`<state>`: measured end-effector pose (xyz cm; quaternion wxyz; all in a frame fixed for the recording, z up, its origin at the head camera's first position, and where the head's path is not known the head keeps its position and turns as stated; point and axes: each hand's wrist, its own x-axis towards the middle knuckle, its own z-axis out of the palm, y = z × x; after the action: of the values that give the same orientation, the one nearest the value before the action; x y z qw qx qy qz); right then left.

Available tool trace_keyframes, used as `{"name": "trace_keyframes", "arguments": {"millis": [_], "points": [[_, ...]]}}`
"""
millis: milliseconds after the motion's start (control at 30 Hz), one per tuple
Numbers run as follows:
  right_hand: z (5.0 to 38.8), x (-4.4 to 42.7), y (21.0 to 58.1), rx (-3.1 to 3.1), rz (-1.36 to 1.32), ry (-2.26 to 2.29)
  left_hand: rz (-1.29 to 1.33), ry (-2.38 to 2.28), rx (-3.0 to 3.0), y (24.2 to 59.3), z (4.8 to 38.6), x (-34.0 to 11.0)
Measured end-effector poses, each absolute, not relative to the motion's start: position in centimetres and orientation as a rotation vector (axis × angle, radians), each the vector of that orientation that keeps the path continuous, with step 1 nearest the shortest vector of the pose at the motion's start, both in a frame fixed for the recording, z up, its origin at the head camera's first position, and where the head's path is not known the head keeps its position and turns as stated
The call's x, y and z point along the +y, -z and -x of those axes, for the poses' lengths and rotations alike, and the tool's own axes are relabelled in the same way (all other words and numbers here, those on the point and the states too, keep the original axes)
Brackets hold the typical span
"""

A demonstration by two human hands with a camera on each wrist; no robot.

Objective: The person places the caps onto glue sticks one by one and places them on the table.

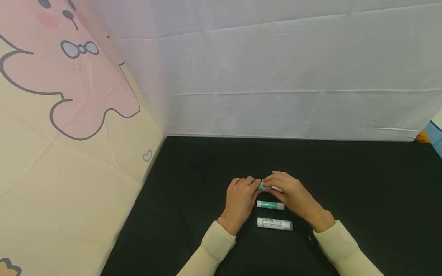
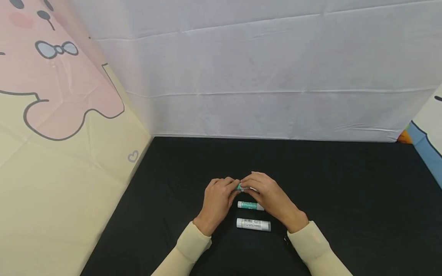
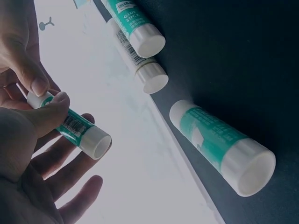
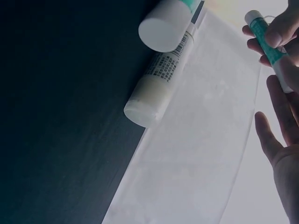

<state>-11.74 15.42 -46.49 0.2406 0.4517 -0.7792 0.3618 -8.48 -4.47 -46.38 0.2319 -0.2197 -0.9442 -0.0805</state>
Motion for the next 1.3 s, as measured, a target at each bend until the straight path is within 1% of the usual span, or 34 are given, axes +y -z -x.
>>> {"name": "trace_keyframes", "arguments": {"millis": [233,800,1300], "points": [[11.7,15.6,46.7,-2.121,-1.247,-1.059,0.619,0.135,-2.588,46.5,8.3,-4.3],[11.8,15.4,46.4,-2.045,-1.261,-1.207,0.601,0.168,-2.563,46.1,7.9,-3.7],[11.1,15.1,45.9,-2.071,-1.137,-1.354,0.612,0.257,-2.486,45.6,7.4,-3.0]]}}
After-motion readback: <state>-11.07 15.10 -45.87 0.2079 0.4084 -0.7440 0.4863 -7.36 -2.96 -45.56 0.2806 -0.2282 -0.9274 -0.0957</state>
